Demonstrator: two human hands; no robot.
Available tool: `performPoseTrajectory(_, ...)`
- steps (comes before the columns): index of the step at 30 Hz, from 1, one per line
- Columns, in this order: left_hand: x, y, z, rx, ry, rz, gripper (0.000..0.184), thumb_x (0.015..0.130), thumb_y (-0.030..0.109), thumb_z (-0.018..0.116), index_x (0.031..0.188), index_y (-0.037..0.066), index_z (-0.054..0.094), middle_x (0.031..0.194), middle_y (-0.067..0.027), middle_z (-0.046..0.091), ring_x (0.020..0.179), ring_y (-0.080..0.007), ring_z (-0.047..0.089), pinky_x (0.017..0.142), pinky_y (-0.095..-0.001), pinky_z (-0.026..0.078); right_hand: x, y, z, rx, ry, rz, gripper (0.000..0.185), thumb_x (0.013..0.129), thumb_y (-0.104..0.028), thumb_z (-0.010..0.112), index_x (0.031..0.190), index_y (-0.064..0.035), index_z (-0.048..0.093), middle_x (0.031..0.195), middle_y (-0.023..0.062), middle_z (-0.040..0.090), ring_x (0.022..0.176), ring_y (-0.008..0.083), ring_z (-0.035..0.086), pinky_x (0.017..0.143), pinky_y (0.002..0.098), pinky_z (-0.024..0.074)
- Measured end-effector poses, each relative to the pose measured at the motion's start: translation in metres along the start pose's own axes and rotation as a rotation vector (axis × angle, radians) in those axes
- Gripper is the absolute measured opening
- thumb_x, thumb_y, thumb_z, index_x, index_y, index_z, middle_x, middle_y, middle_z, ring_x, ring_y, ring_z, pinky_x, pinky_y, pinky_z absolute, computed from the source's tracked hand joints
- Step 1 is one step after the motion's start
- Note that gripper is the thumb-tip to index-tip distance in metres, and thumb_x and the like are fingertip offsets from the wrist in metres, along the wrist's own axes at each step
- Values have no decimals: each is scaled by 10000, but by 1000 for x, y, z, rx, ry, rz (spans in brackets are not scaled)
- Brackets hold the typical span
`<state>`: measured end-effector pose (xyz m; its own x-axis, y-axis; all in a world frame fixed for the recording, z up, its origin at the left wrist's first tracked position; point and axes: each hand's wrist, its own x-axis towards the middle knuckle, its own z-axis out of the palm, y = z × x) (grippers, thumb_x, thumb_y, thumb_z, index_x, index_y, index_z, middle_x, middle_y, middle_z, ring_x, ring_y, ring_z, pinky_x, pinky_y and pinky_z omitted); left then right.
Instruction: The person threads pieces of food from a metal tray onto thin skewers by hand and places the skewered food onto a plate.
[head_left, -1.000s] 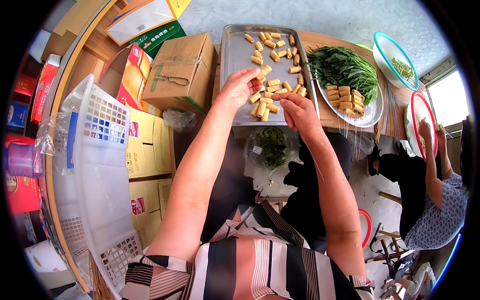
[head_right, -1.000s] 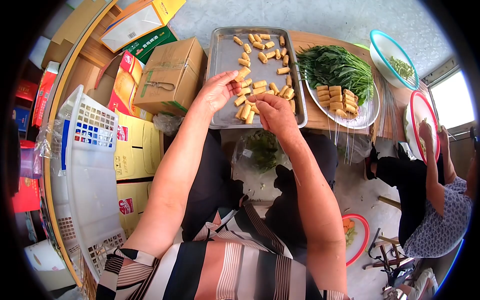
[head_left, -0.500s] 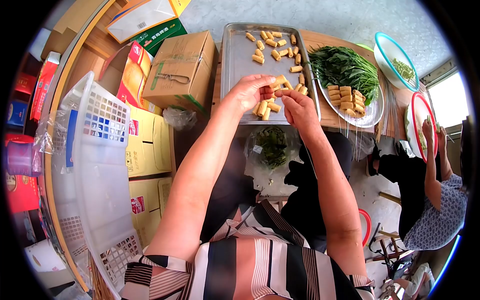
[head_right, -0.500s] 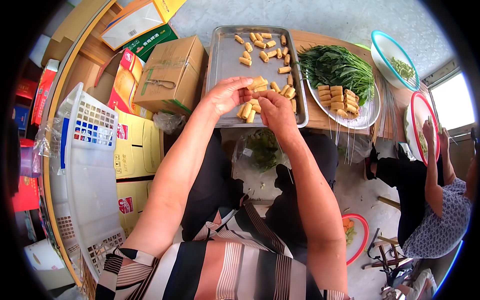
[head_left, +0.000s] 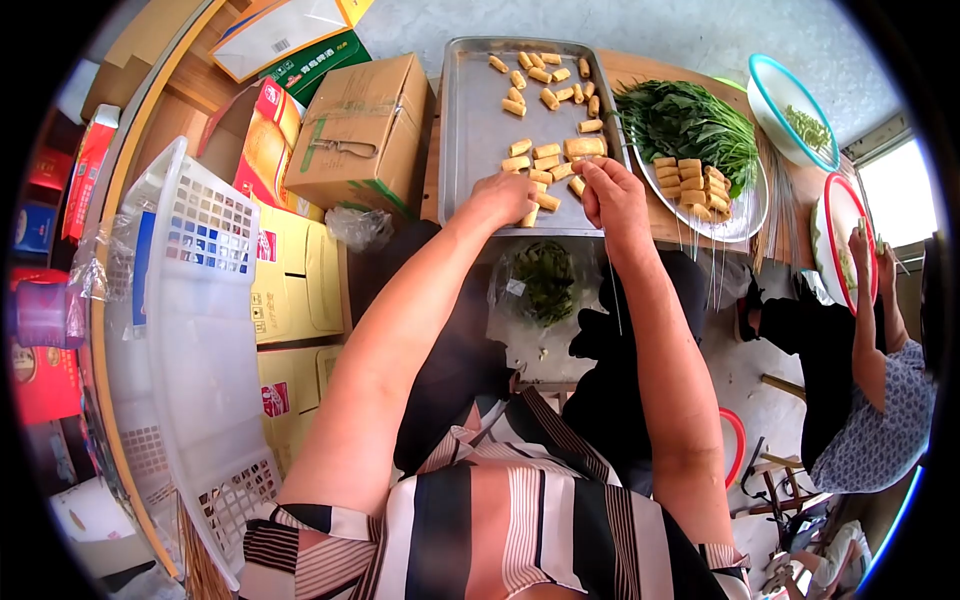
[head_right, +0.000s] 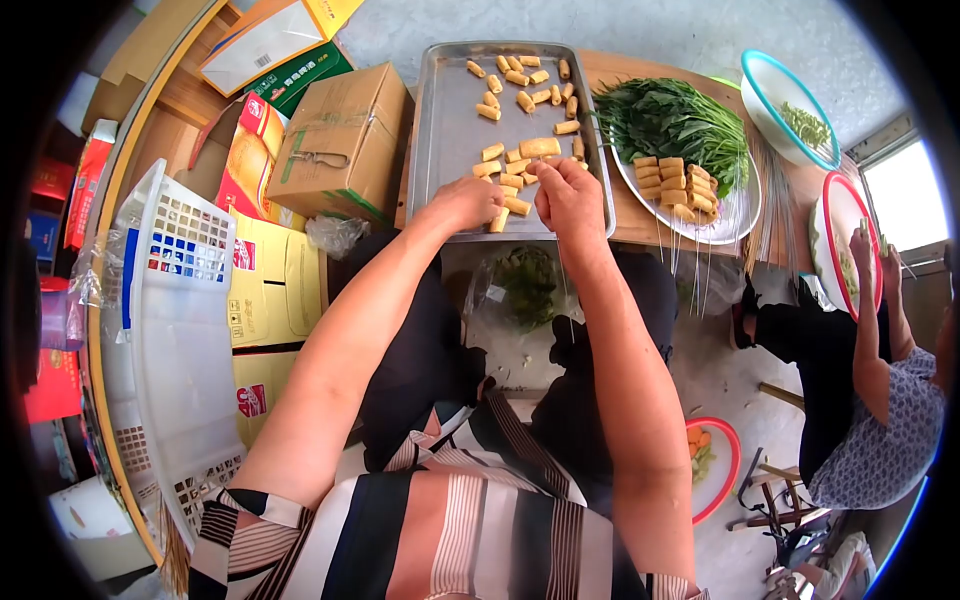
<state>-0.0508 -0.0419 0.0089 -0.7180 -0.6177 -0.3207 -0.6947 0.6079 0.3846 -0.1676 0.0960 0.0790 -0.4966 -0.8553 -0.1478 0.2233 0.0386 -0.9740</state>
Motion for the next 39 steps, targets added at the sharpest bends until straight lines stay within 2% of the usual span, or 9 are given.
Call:
performPoseTrajectory(11,-5,3,24,137,183,214,67,720,110,614,786,101,611,922,-146,572,890,-348,574,757,-421,454,-4,-4,-8,-1,-18,4,198,924,-169,495,914,7,584,507,-41,415,408,39,310,377,197,222)
performPoseTrajectory(18,-6,9,10,150,167,194,116,732,75,574,838,115,596,853,-138,607,830,-347,588,706,-414,466,-3,-1,-8,-5,-29,5,191,923,-167,494,905,1,583,506,-40,412,405,38,306,375,200,221)
performPoseTrajectory(20,8,4,5,-261,282,68,140,751,79,577,889,103,579,834,-117,639,745,-299,607,677,-382,476,-3,0,-8,-7,-48,18,187,923,-167,495,899,-3,582,501,-41,408,399,40,299,373,202,220)
performPoseTrajectory(21,15,2,2,-462,321,17,140,803,123,585,935,76,584,862,-86,662,688,-202,605,662,-316,488,-4,-1,-8,-7,-47,18,187,923,-167,495,899,-3,582,501,-41,408,399,40,299,373,202,220)
performPoseTrajectory(22,16,1,-5,-462,321,17,140,803,123,585,935,76,584,862,-86,662,688,-202,605,662,-316,488,-5,-4,-6,-34,-56,36,190,924,-167,494,901,-3,587,496,-42,405,396,39,298,373,201,222)
performPoseTrajectory(24,10,-3,-26,-1297,122,-35,183,847,168,588,983,46,596,877,-43,657,709,-118,587,663,-259,491,-6,-4,-3,-61,-71,54,194,925,-168,493,903,-2,592,491,-43,402,393,38,298,373,200,223)
performPoseTrajectory(25,8,-8,-29,-1495,71,12,226,870,174,572,1035,20,591,915,-68,656,733,-106,585,671,-237,497,-6,-2,-2,-96,-94,51,198,926,-170,494,907,-4,600,487,-45,399,391,37,300,374,198,225)
performPoseTrajectory(29,5,-12,-35,-1794,55,-11,258,865,175,587,1052,-4,583,930,-127,647,744,-123,593,684,-260,516,-8,-1,3,-152,-132,43,188,908,-156,510,905,-3,620,488,-42,415,393,37,342,382,200,255)
performPoseTrajectory(39,7,-16,-35,-1933,41,-4,255,871,168,584,1040,-22,573,876,-135,640,706,-158,605,647,-278,535,-11,-4,7,-224,-142,60,183,887,-136,517,887,7,631,508,-33,447,406,44,385,391,211,282)
